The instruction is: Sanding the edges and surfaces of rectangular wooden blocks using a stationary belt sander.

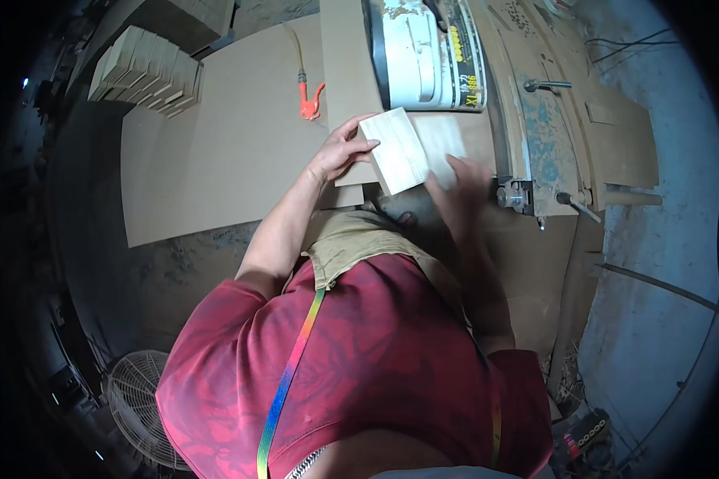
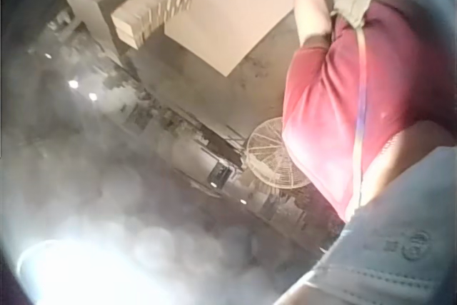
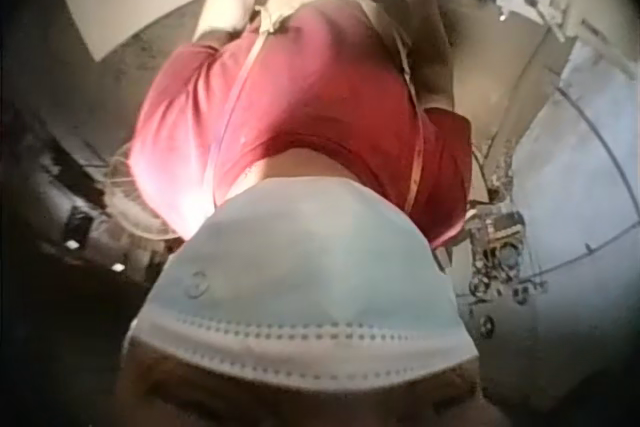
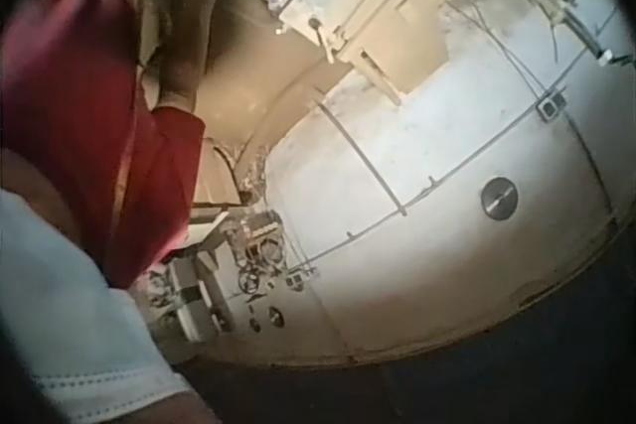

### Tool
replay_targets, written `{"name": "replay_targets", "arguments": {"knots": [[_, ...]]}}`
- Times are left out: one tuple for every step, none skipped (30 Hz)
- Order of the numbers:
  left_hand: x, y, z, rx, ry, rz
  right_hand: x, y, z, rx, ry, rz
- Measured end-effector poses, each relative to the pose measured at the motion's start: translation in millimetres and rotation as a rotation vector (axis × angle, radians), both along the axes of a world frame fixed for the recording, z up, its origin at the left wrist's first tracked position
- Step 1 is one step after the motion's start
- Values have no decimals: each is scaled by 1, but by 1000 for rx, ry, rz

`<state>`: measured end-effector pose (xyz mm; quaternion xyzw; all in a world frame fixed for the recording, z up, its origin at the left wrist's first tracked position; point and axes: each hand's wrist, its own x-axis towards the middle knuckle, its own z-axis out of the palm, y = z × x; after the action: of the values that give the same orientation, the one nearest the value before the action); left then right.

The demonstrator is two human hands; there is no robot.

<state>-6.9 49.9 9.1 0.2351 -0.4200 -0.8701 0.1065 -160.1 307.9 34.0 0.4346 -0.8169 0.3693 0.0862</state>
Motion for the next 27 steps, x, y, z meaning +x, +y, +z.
{"name": "replay_targets", "arguments": {"knots": [[0, 0, -1, -27, -13, -5, -9, 12, -7, 79, 21, -83], [0, -1, -2, -51, -29, -8, -16, 22, -16, 162, 40, -162], [-1, 0, -3, -81, -48, -25, -22, 30, -27, 285, 2, -301], [-2, -1, -5, -64, -48, -19, -27, 32, -39, 256, 57, -251], [-4, 0, -6, -80, -85, -9, -33, 31, -53, 271, 134, -266], [-6, 0, -7, -99, -121, 0, -40, 24, -67, 285, 211, -281], [-9, 0, -8, -119, -158, 11, -49, 14, -79, 296, 288, -293], [-12, 0, -8, -147, -218, 33, -59, 2, -89, 305, 365, -302], [-16, -1, -8, -141, -199, 24, -71, -13, -95, 307, 361, -302], [-18, 0, -7, -171, -216, 47, -82, -25, -97, 261, 350, -277], [-21, 3, -7, -193, -241, 66, -90, -37, -94, 225, 332, -254], [-23, 7, -7, -216, -263, 85, -94, -46, -87, 187, 317, -230], [-26, 10, -6, -237, -285, 93, -93, -54, -78, 153, 304, -204], [-28, 14, -6, -238, -284, 110, -85, -58, -66, 133, 215, -218], [-30, 17, -6, -328, -312, 118, -71, -61, -53, 153, 58, -275], [-35, 17, -6, -425, -333, 133, -52, -65, -40, 110, 130, -225], [-37, 18, -6, -517, -359, 142, -30, -64, -29, 167, 122, -110], [-38, 21, -6, -599, -403, 145, -3, -62, -21, 215, 120, -2], [-39, 22, -7, -588, -389, 133, 19, -59, -15, 241, 29, -5], [-39, 22, -7, -548, -377, 133, 27, -54, -11, 251, -33, 75], [-37, 20, -7, -508, -369, 134, 34, -47, -10, 234, -33, -14], [-35, 17, -6, -469, -364, 135, 35, -36, -12, 261, -34, -63], [-32, 14, -6, -434, -334, 127, 28, -25, -16, 270, -20, -120], [-28, 9, -6, -423, -367, 124, 19, -13, -23, 297, -45, -121], [-23, 1, -6, -347, -307, 86, 4, -2, -32, 323, 10, -159], [-18, -6, -6, -269, -250, 47, -8, 9, -42, 351, 63, -196], [-12, -11, -6, -189, -196, 8, -21, 19, -53, 382, 113, -234]]}}
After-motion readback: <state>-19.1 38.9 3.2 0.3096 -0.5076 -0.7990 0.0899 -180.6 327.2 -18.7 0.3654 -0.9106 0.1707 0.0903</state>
